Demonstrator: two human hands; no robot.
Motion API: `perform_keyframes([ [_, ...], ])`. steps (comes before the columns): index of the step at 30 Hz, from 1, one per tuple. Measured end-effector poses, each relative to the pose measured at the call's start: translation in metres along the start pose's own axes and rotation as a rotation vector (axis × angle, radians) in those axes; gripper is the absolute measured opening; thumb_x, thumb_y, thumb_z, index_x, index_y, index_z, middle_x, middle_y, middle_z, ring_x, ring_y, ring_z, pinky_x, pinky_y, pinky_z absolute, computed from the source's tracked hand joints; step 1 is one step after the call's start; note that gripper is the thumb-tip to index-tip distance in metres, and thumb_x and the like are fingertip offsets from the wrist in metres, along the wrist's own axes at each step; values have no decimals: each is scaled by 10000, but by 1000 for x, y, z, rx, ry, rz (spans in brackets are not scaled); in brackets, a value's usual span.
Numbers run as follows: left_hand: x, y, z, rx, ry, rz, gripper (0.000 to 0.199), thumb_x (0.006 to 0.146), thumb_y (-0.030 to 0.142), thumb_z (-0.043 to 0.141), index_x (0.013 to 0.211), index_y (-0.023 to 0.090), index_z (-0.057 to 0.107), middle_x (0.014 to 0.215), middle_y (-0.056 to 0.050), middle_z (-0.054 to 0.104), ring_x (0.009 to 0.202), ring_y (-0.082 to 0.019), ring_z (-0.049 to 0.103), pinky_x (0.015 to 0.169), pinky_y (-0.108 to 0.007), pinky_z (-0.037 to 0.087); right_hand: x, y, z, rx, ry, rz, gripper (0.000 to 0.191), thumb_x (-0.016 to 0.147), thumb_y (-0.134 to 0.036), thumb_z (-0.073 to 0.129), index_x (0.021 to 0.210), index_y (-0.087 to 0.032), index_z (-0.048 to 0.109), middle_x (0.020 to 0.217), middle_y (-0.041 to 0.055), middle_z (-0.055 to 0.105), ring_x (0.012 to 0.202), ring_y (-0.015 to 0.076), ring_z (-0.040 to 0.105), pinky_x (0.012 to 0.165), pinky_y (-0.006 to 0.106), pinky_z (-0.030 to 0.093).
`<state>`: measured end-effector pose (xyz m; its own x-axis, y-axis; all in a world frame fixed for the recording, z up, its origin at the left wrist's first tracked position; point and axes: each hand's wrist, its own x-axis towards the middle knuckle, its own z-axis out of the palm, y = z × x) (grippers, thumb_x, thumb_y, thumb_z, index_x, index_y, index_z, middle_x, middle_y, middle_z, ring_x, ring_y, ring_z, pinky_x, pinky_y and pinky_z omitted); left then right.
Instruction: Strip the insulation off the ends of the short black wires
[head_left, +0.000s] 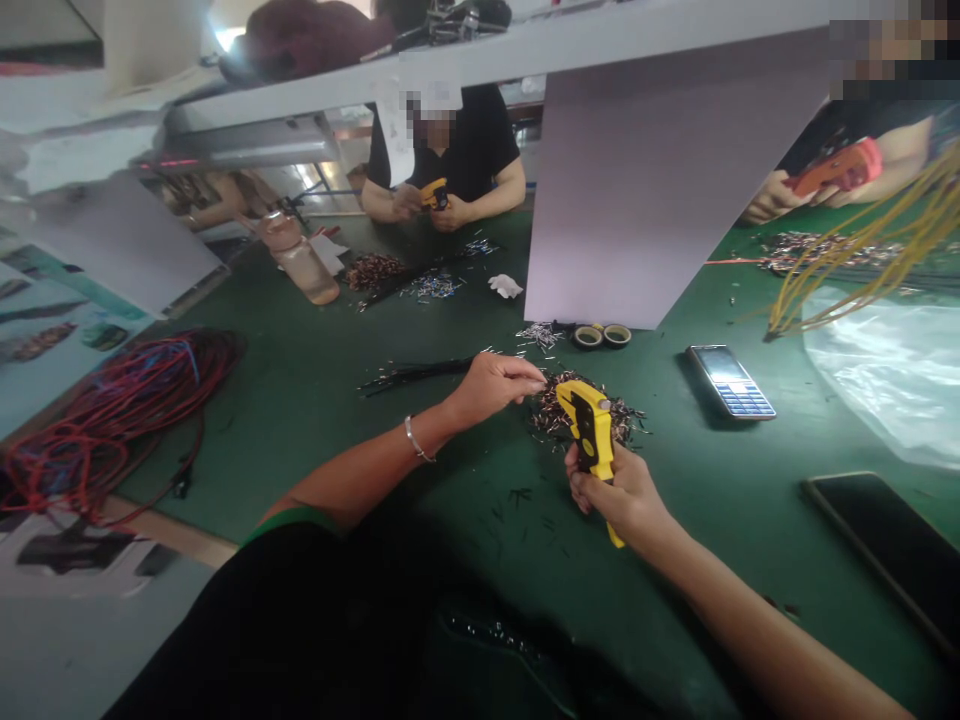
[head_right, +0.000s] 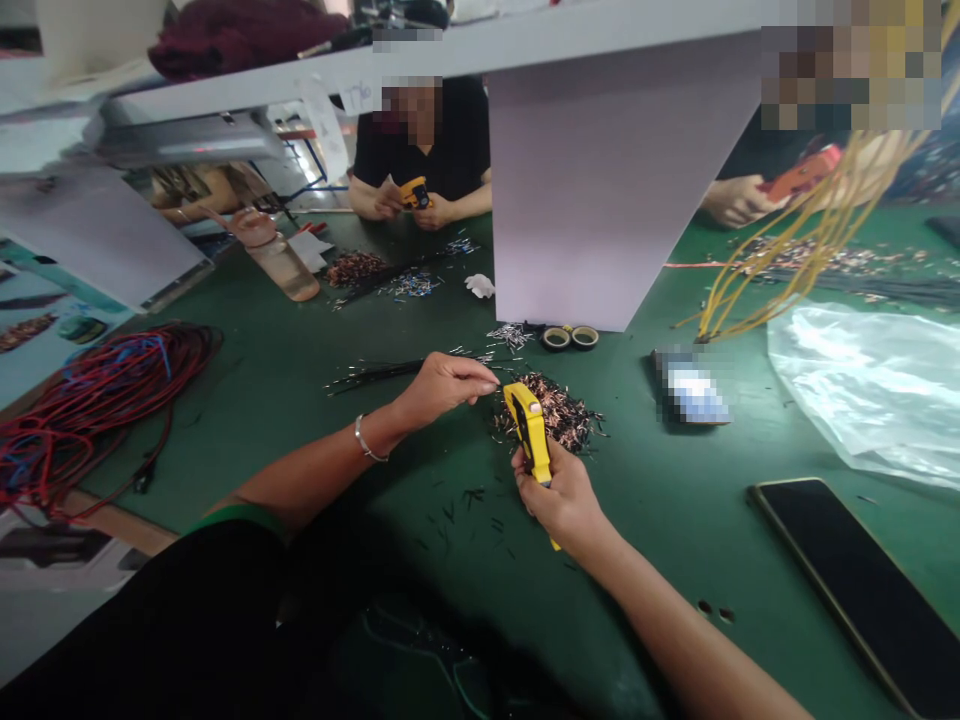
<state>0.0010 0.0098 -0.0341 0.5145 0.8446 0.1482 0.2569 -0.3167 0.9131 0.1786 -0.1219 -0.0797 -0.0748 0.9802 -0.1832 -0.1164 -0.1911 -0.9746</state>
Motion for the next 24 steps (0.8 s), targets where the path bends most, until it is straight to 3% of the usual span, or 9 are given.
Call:
perform_keyframes([
  [11,7,-7,3,55,31,-30,100,763,176,670,795,140,758,509,26,590,461,-58,495,469,-186,379,7,-2,6,-7,38,15,199,614,-248,604,777,-200,499,454,-94,462,333,84,422,338,218,349],
  [18,8,-11,0,105,28,34,123,755,226,672,778,141,758,545,10,624,494,-70,525,526,-202,417,11,-6,6,34,32,39,203,613,-245,598,781,-201,493,380,-98,479,290,94,412,323,220,354],
  [24,5,-9,-2,136,26,78,117,754,229,652,755,163,749,576,10,651,502,-71,536,524,-203,420,9,-4,-4,176,5,-9,203,629,-193,642,788,-193,516,430,-84,517,328,105,460,359,243,403],
])
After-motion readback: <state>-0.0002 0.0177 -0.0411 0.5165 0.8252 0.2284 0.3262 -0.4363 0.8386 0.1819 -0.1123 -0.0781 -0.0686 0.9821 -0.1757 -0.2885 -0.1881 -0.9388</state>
